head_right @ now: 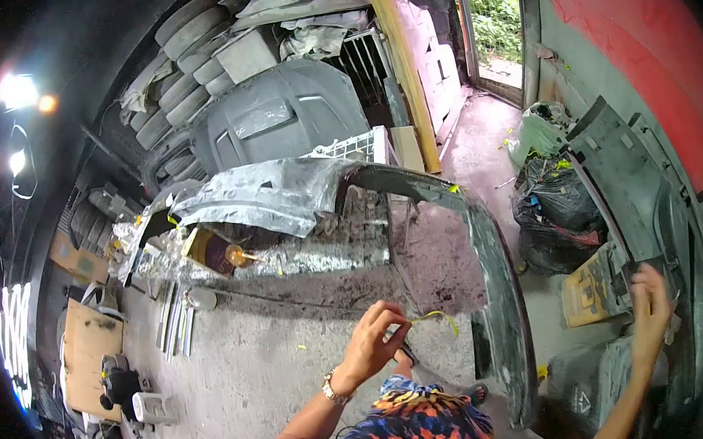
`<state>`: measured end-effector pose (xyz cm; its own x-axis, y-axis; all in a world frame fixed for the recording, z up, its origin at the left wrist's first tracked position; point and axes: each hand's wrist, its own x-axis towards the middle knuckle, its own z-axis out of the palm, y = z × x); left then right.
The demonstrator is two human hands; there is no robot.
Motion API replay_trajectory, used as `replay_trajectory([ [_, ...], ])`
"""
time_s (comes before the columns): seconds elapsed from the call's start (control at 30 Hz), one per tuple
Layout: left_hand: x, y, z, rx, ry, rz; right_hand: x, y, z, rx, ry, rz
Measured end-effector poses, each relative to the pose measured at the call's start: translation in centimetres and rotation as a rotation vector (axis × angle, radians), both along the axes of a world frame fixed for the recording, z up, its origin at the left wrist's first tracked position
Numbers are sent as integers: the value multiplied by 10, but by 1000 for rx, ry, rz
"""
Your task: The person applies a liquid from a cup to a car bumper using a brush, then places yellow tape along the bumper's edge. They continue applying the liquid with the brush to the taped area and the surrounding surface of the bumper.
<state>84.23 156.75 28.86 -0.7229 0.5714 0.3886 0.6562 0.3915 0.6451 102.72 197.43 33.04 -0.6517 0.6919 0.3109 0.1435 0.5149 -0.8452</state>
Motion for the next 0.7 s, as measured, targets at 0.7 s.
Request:
replay_trajectory([
  [0.7, -208, -65, -63, 377, -290, 232, -416, -233, -81, -667, -349, 967],
])
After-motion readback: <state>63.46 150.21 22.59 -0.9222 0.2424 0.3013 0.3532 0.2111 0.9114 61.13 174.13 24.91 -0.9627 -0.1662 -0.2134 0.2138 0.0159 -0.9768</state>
